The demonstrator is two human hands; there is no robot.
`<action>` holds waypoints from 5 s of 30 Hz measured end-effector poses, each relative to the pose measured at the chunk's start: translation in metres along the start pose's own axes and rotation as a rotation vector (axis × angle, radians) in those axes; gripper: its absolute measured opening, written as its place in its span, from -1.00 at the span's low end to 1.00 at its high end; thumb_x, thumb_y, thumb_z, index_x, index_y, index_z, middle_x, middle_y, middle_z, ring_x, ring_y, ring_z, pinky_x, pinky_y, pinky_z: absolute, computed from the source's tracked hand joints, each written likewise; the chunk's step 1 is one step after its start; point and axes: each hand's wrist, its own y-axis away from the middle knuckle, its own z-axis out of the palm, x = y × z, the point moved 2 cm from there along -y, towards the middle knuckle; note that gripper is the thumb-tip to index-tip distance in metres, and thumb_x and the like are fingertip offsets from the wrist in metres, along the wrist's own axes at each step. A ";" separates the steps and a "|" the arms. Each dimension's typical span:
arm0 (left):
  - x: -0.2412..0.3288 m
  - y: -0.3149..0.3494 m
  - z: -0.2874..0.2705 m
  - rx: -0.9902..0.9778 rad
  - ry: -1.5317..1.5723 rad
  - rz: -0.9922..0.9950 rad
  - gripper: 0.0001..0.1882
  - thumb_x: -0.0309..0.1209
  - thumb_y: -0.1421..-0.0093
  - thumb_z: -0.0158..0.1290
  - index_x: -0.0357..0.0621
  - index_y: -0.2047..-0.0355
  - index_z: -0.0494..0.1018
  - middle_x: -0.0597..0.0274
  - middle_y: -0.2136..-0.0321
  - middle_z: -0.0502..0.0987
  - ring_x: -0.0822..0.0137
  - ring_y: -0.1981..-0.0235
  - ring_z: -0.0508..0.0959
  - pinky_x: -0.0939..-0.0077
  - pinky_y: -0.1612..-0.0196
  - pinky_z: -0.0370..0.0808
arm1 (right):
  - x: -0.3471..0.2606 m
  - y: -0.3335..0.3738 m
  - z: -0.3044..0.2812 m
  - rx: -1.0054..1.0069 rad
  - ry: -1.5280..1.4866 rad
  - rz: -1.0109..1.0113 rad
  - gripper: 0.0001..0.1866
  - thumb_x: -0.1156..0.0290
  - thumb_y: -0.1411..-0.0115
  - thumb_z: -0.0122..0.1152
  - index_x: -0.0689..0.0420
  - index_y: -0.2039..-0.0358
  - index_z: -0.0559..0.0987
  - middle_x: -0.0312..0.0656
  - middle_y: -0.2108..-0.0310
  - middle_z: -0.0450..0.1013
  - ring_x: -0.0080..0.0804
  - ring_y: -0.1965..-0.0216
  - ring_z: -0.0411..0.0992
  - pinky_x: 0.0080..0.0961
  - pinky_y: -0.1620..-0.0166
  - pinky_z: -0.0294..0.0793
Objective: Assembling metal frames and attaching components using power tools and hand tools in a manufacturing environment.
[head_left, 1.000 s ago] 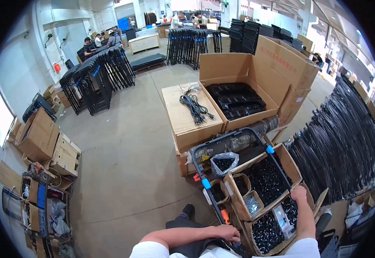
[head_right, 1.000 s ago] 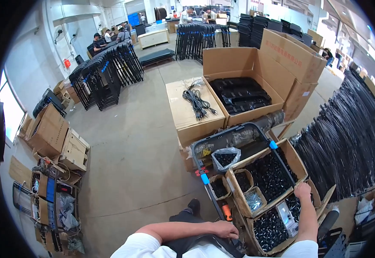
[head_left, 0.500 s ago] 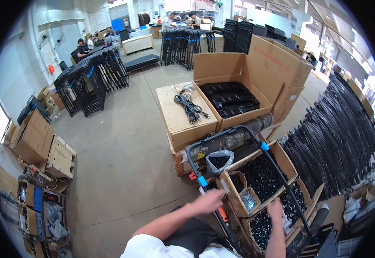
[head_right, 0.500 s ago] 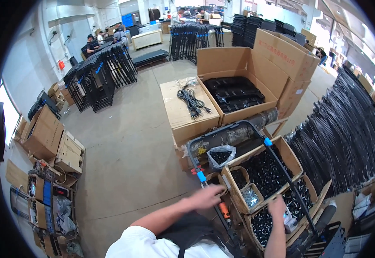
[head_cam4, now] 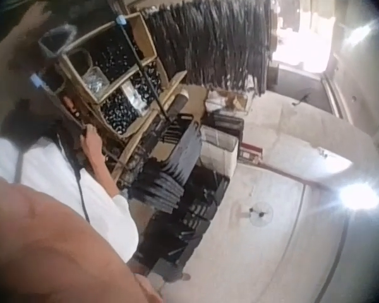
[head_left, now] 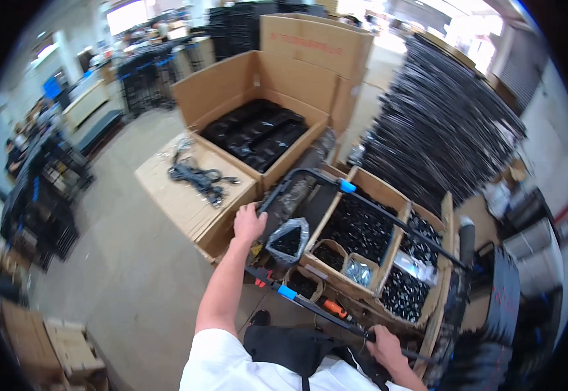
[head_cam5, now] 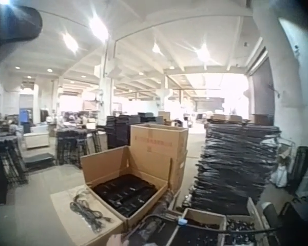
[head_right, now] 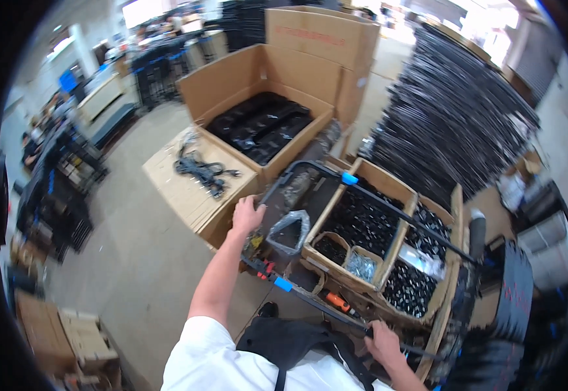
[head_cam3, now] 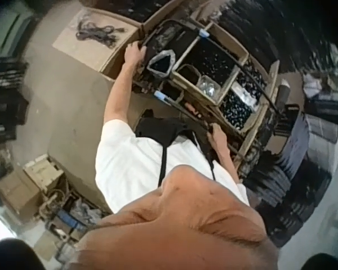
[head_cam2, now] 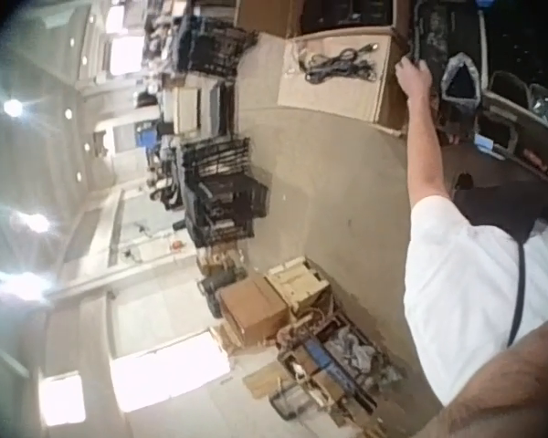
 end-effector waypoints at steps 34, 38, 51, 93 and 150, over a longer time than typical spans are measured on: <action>-0.014 -0.031 0.034 -0.235 -0.151 0.140 -0.35 -0.16 -0.29 0.21 -0.19 -0.29 0.32 -0.05 -0.24 0.39 -0.13 -0.28 0.38 -0.11 -0.21 0.49 | -0.123 -0.039 -0.030 0.348 0.422 0.217 -0.66 0.41 -0.14 0.20 0.10 0.05 0.63 -0.10 0.31 0.69 -0.18 0.19 0.68 -0.18 0.22 0.67; -0.012 -0.033 0.037 -0.244 -0.117 0.152 -0.34 -0.15 -0.28 0.22 -0.18 -0.29 0.32 -0.05 -0.25 0.38 -0.12 -0.29 0.38 -0.12 -0.21 0.49 | -0.032 0.000 0.024 -0.309 0.607 0.509 -0.63 0.45 -0.14 0.17 0.11 0.00 0.62 -0.11 0.23 0.67 -0.11 0.22 0.65 -0.13 0.23 0.66; -0.005 -0.036 0.041 -0.269 -0.117 0.141 -0.33 -0.13 -0.29 0.21 -0.19 -0.30 0.32 -0.05 -0.26 0.38 -0.12 -0.29 0.38 -0.12 -0.22 0.48 | -0.015 0.006 0.032 -0.159 0.678 0.510 -0.80 0.43 -0.18 0.14 0.09 0.18 0.59 -0.18 0.37 0.67 -0.19 0.31 0.66 -0.18 0.30 0.64; -0.012 -0.051 -0.023 -0.217 0.397 0.265 -0.38 -0.29 -0.28 0.21 -0.26 -0.29 0.35 -0.21 -0.12 0.46 -0.17 -0.17 0.48 0.05 -0.25 0.44 | 0.011 0.013 0.048 -0.148 0.669 0.609 -0.88 0.33 -0.14 0.28 0.05 0.33 0.68 -0.12 0.37 0.65 -0.08 0.26 0.66 -0.12 0.22 0.64; 0.032 0.131 -0.074 -1.310 0.763 0.456 -0.68 -0.20 -0.51 0.01 -0.15 -0.07 0.46 0.17 0.29 0.62 0.34 0.28 0.58 0.37 0.18 0.52 | -0.186 -0.081 0.011 0.125 -0.574 0.411 -0.28 0.12 -0.31 0.27 0.27 -0.37 0.38 0.10 -0.05 0.62 -0.10 -0.08 0.60 -0.22 -0.15 0.58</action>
